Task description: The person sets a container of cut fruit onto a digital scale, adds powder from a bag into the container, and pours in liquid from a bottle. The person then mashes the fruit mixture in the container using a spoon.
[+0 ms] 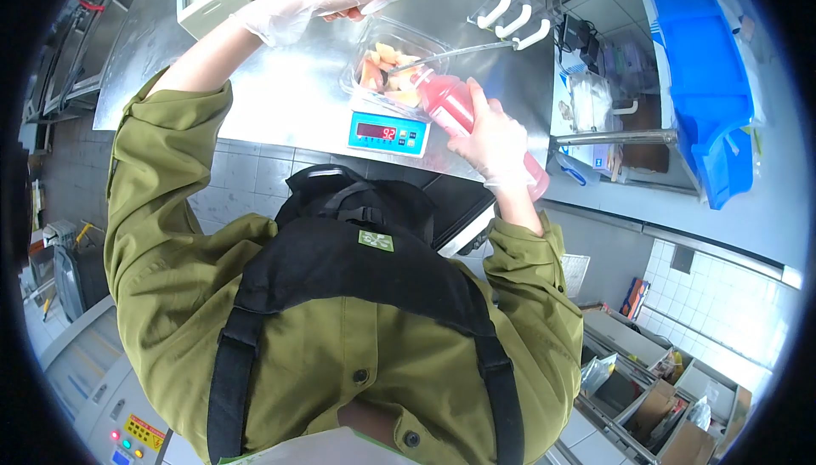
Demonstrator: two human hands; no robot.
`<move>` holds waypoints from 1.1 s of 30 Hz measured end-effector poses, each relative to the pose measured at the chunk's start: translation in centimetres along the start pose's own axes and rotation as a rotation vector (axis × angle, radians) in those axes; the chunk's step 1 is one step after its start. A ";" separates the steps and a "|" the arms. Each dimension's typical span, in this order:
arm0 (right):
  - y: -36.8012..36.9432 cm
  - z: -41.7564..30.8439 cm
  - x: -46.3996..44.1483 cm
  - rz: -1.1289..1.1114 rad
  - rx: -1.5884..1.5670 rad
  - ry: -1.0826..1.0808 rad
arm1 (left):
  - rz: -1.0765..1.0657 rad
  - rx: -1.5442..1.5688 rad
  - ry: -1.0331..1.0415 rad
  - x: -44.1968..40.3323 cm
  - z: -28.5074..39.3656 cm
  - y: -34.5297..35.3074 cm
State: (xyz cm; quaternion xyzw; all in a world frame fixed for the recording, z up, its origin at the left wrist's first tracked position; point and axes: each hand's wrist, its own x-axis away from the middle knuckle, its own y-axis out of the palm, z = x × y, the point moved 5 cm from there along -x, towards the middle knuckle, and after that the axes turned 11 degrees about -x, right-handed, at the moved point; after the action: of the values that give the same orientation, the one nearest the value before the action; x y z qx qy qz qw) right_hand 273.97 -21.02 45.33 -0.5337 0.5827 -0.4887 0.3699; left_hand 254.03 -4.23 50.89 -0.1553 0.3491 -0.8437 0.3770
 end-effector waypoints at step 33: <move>0.6 2.2 0.3 0.071 -1.138 -0.064 | -0.424 0.523 0.023 -2.9 -0.8 7.6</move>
State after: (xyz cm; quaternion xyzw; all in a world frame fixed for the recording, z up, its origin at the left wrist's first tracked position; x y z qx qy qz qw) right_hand 275.89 -21.68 44.26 -0.6436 0.7600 -0.0686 0.0579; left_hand 259.53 -5.30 44.94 -0.1127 0.0849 -0.9661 0.2164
